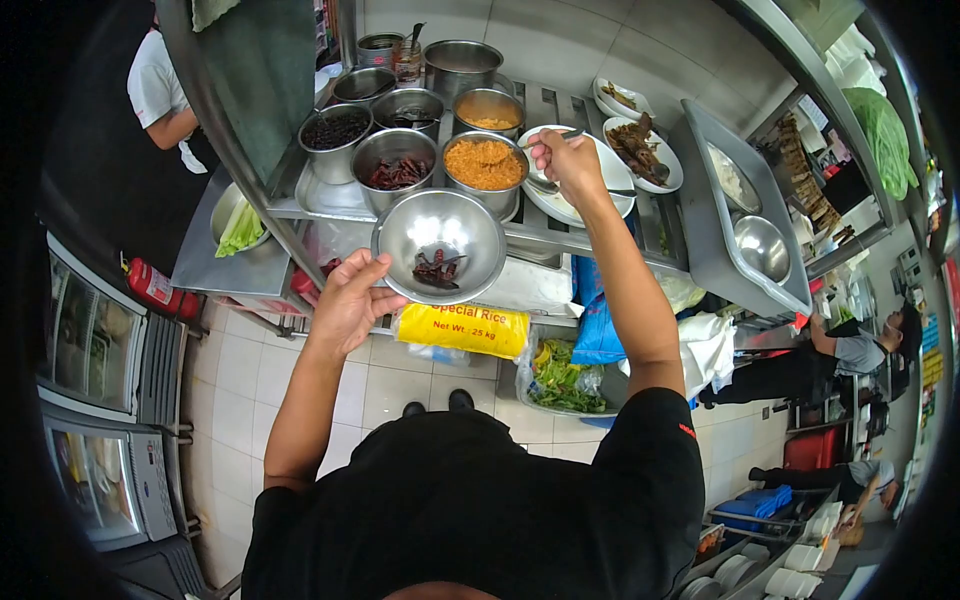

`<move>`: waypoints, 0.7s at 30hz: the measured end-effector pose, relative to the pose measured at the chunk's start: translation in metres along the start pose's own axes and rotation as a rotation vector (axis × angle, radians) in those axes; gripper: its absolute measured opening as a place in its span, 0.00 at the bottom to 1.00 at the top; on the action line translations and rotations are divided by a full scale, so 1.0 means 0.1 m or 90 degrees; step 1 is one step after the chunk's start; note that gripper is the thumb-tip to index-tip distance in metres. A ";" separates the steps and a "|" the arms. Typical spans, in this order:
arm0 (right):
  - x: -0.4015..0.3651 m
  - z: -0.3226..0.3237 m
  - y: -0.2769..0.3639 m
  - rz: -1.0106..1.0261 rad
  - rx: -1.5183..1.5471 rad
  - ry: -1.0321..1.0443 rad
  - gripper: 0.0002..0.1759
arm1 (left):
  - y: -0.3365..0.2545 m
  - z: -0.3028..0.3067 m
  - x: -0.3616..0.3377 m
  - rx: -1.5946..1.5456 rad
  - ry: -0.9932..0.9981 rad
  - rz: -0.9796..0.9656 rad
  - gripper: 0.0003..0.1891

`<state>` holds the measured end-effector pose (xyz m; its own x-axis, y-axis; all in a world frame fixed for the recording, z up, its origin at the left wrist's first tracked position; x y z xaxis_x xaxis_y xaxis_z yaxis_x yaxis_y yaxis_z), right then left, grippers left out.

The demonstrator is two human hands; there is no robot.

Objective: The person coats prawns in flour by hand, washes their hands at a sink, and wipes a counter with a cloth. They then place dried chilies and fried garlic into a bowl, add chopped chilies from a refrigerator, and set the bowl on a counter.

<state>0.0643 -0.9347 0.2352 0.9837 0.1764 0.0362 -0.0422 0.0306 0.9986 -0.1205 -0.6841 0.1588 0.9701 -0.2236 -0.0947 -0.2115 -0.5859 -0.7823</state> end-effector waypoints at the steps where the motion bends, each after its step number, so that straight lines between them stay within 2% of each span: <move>1: -0.02 0.01 0.02 0.000 0.000 -0.001 0.11 | -0.01 -0.01 -0.01 -0.005 0.003 0.000 0.07; 7: -0.35 -0.17 0.31 0.029 0.048 0.052 0.11 | -0.01 -0.04 -0.01 -0.001 -0.011 0.005 0.06; 11: -0.75 -0.48 0.45 0.050 -0.024 0.120 0.12 | -0.02 -0.05 0.00 -0.025 -0.001 -0.011 0.06; 13: -0.90 -0.55 0.69 0.202 -0.220 0.086 0.14 | -0.03 -0.04 -0.01 -0.036 -0.005 -0.015 0.07; 14: -0.89 -0.50 0.75 0.252 -0.243 0.074 0.16 | -0.03 -0.04 0.00 -0.027 -0.006 -0.006 0.07; 15: -0.85 -0.47 0.76 0.251 -0.243 0.074 0.16 | -0.02 -0.04 0.00 -0.016 -0.006 0.004 0.07; 17: -0.79 -0.38 0.86 0.267 -0.476 -0.033 0.16 | -0.01 -0.04 0.00 -0.015 -0.001 0.007 0.07; 18: -0.74 -0.36 0.83 0.242 -0.501 -0.052 0.16 | -0.01 -0.04 0.01 -0.013 0.004 0.007 0.07; 21: -0.47 -0.36 0.52 0.210 -0.520 0.007 0.15 | -0.01 -0.04 0.01 -0.022 0.010 -0.001 0.07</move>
<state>0.0095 -0.9064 0.2838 0.8977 0.3093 0.3137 -0.4398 0.6695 0.5986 -0.1200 -0.6869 0.1614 0.9683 -0.2353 -0.0833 -0.2143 -0.6123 -0.7611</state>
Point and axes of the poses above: each hand's wrist, its own x-axis towards the middle knuckle, its own z-axis out of the back of the hand, y = z × x, the point moved 9 cm from there along x, towards the middle knuckle, and after that the axes turned 6 degrees about y, right-handed, at the moved point
